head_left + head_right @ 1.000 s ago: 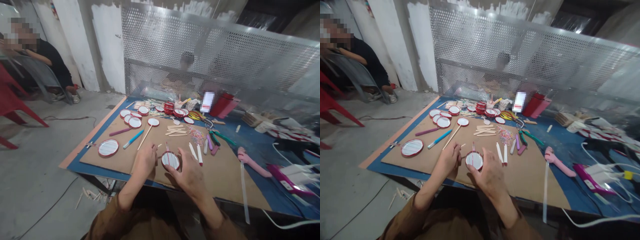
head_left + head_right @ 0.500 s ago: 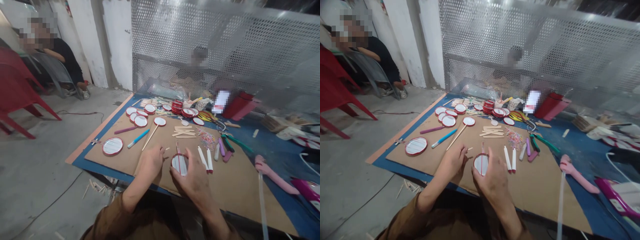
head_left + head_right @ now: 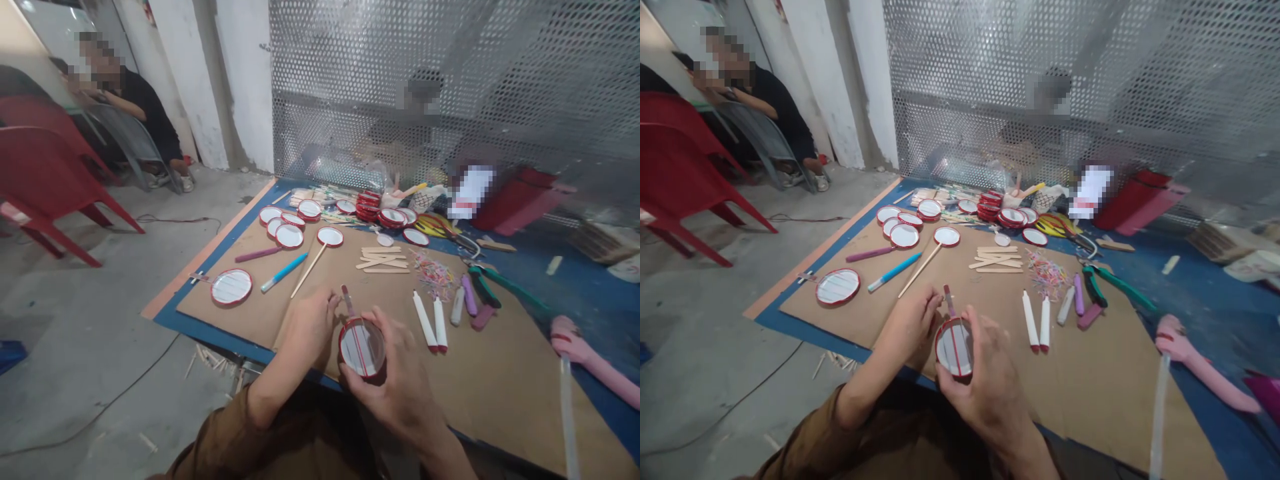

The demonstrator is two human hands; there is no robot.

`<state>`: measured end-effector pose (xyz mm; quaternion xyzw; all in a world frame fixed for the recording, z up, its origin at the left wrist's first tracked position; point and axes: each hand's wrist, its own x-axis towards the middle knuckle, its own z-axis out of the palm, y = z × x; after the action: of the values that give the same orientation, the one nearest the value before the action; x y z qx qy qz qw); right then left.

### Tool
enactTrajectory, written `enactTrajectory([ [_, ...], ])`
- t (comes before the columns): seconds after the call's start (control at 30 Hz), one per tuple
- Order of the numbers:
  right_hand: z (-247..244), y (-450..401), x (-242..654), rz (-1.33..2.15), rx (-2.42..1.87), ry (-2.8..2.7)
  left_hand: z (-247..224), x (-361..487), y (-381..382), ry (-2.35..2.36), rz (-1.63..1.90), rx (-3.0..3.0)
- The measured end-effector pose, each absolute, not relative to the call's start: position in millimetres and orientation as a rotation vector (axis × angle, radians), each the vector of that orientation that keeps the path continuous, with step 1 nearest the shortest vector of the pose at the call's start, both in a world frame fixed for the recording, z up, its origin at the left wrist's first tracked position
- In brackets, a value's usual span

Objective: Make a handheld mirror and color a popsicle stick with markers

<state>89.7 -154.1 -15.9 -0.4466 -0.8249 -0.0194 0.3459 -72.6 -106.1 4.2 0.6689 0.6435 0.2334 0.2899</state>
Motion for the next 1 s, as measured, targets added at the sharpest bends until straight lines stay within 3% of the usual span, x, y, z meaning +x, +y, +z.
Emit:
enactTrajectory([
  [1.0,-21.4,-153.2,90.3,0.007,-1.18,-2.196,3.9,-73.8,-107.8,1.639,0.755,1.699],
])
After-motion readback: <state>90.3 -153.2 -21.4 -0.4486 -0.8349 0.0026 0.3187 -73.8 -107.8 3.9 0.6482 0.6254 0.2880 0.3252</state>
